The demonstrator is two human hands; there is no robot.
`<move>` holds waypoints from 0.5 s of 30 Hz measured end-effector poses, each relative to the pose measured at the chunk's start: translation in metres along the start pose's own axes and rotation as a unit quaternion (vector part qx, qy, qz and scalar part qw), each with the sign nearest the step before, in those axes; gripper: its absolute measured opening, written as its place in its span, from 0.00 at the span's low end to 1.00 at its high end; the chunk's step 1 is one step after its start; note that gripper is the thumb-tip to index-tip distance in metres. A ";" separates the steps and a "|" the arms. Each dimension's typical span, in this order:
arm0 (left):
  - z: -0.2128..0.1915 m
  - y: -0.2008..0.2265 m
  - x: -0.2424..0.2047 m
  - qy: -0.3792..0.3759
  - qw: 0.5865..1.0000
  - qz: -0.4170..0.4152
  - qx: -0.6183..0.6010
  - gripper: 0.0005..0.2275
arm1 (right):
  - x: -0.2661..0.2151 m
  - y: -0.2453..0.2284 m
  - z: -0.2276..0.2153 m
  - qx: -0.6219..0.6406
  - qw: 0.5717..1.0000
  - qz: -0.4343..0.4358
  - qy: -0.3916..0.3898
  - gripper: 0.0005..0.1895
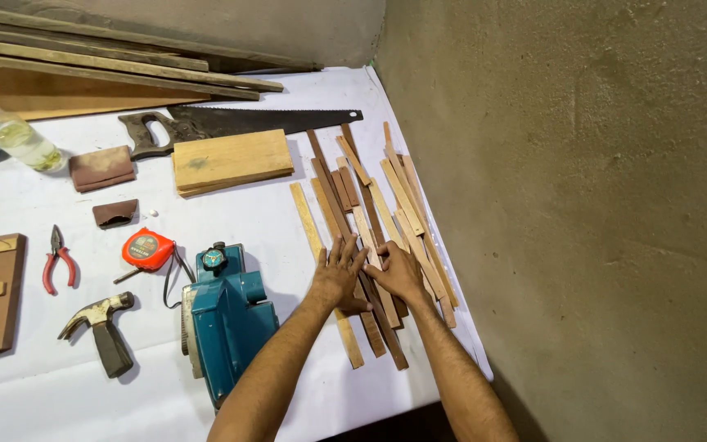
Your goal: Assembling a small wooden A-frame structure using glue, nails, and various woodworking tools on a workbench.
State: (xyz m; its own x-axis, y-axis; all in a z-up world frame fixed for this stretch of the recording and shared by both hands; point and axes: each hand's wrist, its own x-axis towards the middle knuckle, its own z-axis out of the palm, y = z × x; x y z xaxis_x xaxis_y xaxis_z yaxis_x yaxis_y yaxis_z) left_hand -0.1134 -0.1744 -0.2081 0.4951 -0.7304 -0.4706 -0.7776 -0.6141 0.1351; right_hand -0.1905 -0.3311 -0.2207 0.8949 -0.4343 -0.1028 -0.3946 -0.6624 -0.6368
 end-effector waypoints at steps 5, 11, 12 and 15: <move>-0.020 0.006 -0.021 -0.026 1.000 -0.009 0.003 0.69 | 0.011 0.013 0.006 -0.011 1.000 0.007 -0.023 0.25; -0.018 0.003 -0.018 -0.027 0.999 -0.004 -0.028 0.70 | 0.017 0.006 0.005 -0.041 0.999 0.001 -0.020 0.24; -0.018 0.003 -0.018 -0.028 0.999 -0.005 -0.031 0.71 | 0.019 0.003 0.004 -0.048 0.999 0.004 -0.020 0.25; -0.020 0.004 -0.018 -0.039 0.998 -0.008 -0.047 0.71 | 0.021 0.011 0.013 -0.060 0.998 -0.002 -0.017 0.23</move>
State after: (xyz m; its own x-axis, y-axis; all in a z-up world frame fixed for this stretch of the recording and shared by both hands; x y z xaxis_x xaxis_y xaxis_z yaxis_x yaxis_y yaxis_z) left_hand -0.1176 -0.1696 -0.1819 0.4719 -0.6974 -0.5395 -0.7288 -0.6529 0.2065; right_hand -0.1730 -0.3401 -0.2397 0.9021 -0.4123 -0.1276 -0.4117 -0.7335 -0.5408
